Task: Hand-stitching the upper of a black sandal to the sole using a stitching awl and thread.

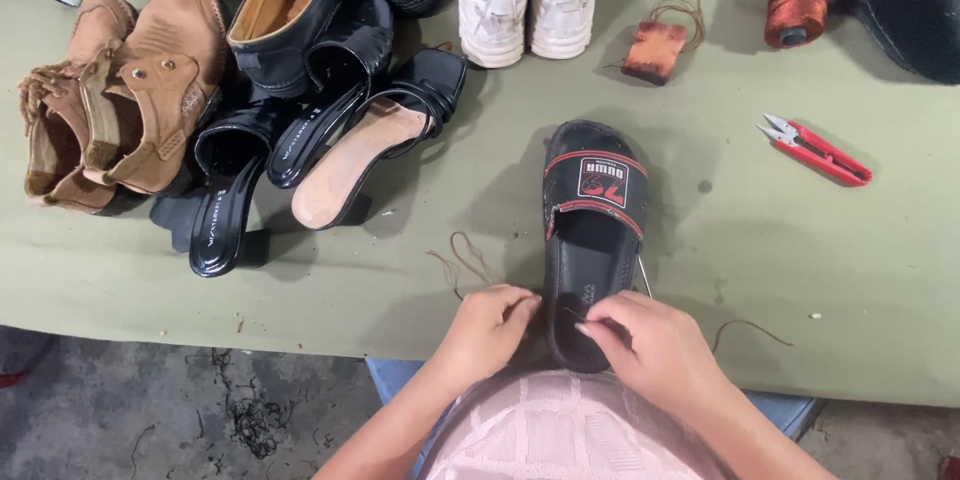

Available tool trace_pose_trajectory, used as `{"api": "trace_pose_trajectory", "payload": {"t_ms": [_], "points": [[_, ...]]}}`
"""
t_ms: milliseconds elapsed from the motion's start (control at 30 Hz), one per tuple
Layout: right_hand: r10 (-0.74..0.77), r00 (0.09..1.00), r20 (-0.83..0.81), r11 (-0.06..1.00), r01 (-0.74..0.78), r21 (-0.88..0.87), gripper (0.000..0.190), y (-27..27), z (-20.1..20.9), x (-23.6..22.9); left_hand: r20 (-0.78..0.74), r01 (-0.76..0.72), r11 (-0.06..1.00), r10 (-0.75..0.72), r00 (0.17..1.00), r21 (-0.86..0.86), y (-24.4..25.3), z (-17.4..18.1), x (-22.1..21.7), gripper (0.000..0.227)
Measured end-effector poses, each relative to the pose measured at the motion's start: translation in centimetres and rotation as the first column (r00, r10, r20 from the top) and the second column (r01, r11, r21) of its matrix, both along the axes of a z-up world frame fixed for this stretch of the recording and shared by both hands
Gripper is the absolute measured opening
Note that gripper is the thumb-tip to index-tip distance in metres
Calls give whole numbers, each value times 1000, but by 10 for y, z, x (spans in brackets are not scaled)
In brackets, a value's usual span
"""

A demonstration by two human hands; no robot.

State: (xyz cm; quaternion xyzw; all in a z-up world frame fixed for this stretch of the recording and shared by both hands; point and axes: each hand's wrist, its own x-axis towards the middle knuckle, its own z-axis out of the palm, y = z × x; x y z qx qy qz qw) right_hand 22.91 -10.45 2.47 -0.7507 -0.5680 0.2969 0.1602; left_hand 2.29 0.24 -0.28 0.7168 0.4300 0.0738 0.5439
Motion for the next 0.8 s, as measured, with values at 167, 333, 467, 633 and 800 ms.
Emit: {"api": "trace_pose_trajectory", "payload": {"t_ms": [167, 333, 467, 633, 800], "points": [[-65, 954, -292, 974, 125, 191, 10, 9, 3, -2, 66, -263, 854, 325, 943, -449, -3, -14, 12, 23], [-78, 912, -402, 955, 184, 234, 7, 16, 4, -8, 157, -330, 762, 486, 860, -557, -8, -26, 19, 15], [-73, 922, -380, 963, 164, 214, 7, 16, 2, -4, 236, -351, 788, 518, 822, -506, -10, -24, 21, 13], [-72, 932, -355, 970, 148, 192, 8, 19, -2, 2, 502, -273, 741, 633, 589, -614, -15, -48, 23, 19], [-91, 933, -348, 970, 162, 181, 7, 20, -9, 1, 547, -260, 765, 614, 569, -589, -10, -55, 31, 23]]}}
